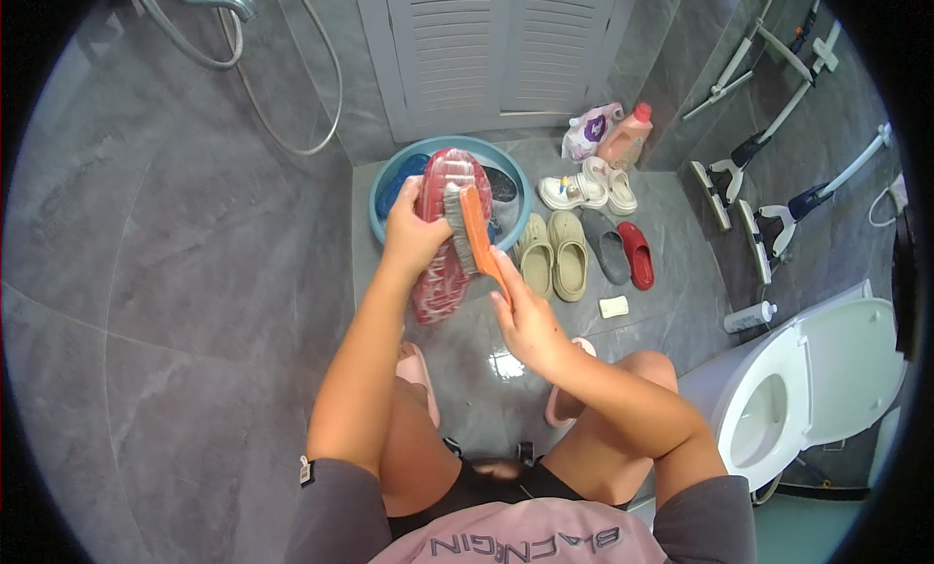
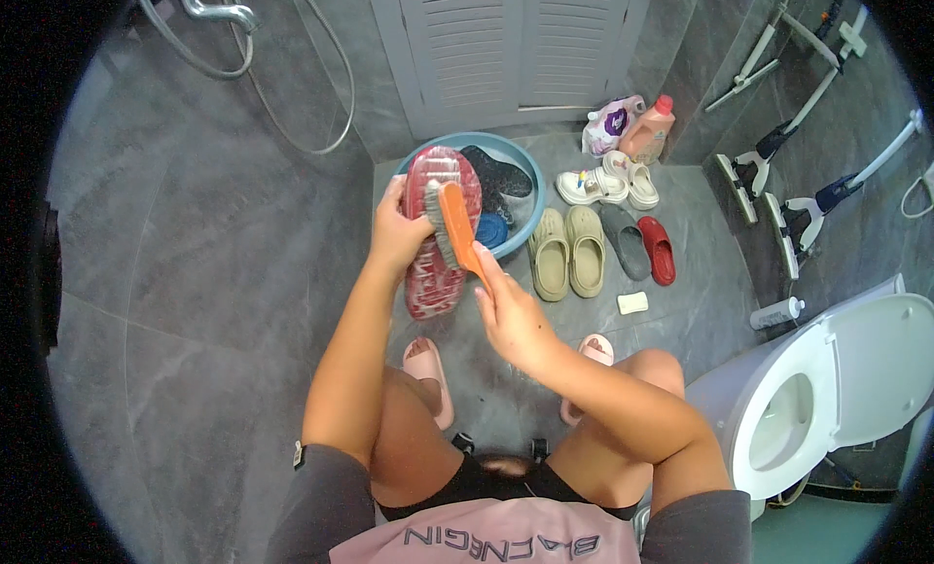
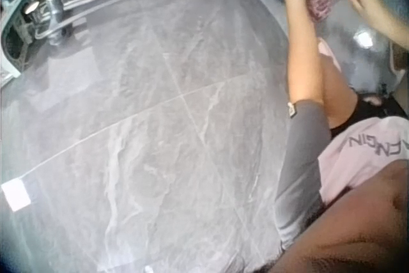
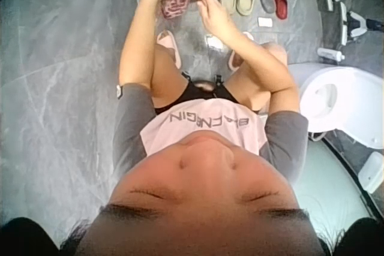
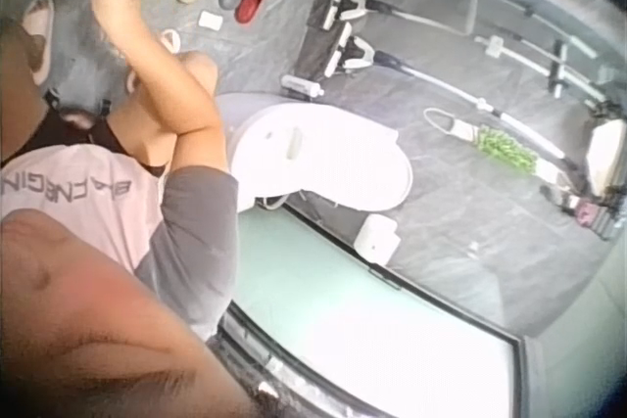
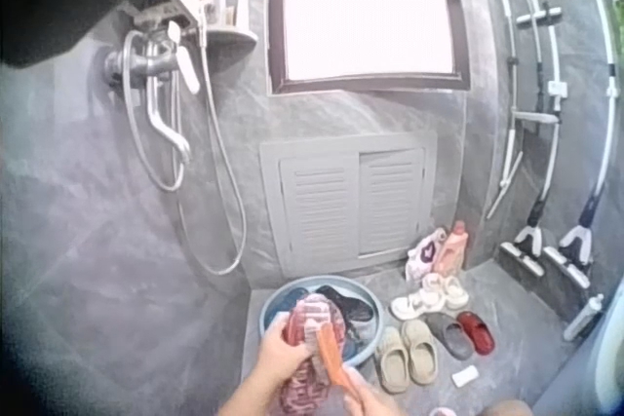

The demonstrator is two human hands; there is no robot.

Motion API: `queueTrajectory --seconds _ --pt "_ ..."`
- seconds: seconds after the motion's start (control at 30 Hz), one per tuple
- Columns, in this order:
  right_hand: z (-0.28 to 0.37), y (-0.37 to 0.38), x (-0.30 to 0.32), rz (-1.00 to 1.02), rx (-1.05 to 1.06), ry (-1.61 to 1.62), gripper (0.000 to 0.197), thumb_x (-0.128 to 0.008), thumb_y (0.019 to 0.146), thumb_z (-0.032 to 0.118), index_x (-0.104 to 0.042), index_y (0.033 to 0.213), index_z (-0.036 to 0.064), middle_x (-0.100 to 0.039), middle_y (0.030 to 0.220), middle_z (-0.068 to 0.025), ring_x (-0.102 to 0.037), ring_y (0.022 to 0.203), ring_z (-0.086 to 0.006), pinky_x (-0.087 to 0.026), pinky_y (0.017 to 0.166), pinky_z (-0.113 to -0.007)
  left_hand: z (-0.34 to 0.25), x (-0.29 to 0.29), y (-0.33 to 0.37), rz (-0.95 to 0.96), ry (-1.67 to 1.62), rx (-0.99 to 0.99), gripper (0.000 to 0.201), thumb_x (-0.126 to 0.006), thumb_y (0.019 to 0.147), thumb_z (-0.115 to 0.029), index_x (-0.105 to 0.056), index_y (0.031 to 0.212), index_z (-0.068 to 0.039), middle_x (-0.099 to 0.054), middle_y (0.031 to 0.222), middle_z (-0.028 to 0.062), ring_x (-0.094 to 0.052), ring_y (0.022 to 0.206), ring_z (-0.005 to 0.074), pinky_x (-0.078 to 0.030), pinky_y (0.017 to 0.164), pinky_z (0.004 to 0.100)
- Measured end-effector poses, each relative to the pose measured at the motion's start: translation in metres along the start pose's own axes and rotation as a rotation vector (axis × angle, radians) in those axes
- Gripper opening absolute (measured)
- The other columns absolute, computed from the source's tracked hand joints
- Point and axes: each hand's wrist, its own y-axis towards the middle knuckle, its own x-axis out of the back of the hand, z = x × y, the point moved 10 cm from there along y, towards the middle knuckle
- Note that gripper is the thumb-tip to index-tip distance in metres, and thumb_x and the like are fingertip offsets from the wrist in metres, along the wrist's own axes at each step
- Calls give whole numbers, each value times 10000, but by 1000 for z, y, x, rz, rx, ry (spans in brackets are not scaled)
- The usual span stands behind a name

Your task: The person cleans a pair of red slippers with a brush and soap while sitting in a bathroom, then scrubs them against the floor to remove dirt.

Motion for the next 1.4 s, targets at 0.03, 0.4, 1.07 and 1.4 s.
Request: queueTrajectory --seconds 0.03,0.4,1.07,1.4 --pt "2 8 6 -20 41 5 571 -533 925 65 -321 1451 134 -537 1271 -253 -573 1125 -381 -468 929 -393 3 5 -1 6 -122 32 420 -698 705 -27 -546 1096 -49 -607 990 31 -592 886 124 -471 836 286" --pt "-21 24 23 8 -109 -434 325 -555 904 162 -461 1212 113 -636 964 -214 -621 869 -416 -498 722 -484 -1 29 -1 -166 -535 100 347 -623 792 -11 -508 1119 -16 -607 1030 88 -609 898 154 -500 842 316" --pt "-46 77 75 -250 -133 -310 190 -517 928 189 -443 1022 41 -596 726 -275 -587 715 -480 -438 601 -553 0 -7 -9 -7 -487 125 310 -663 800 -53 -549 1085 -12 -632 981 63 -614 860 126 -503 784 290" --pt "-89 34 19 8 -164 -410 258 -534 935 272 -458 1019 41 -634 780 -244 -618 677 -417 -468 591 -510 16 7 -6 -47 -857 285 220 -624 867 -149 -549 1047 -45 -636 991 71 -641 856 151 -530 764 321"
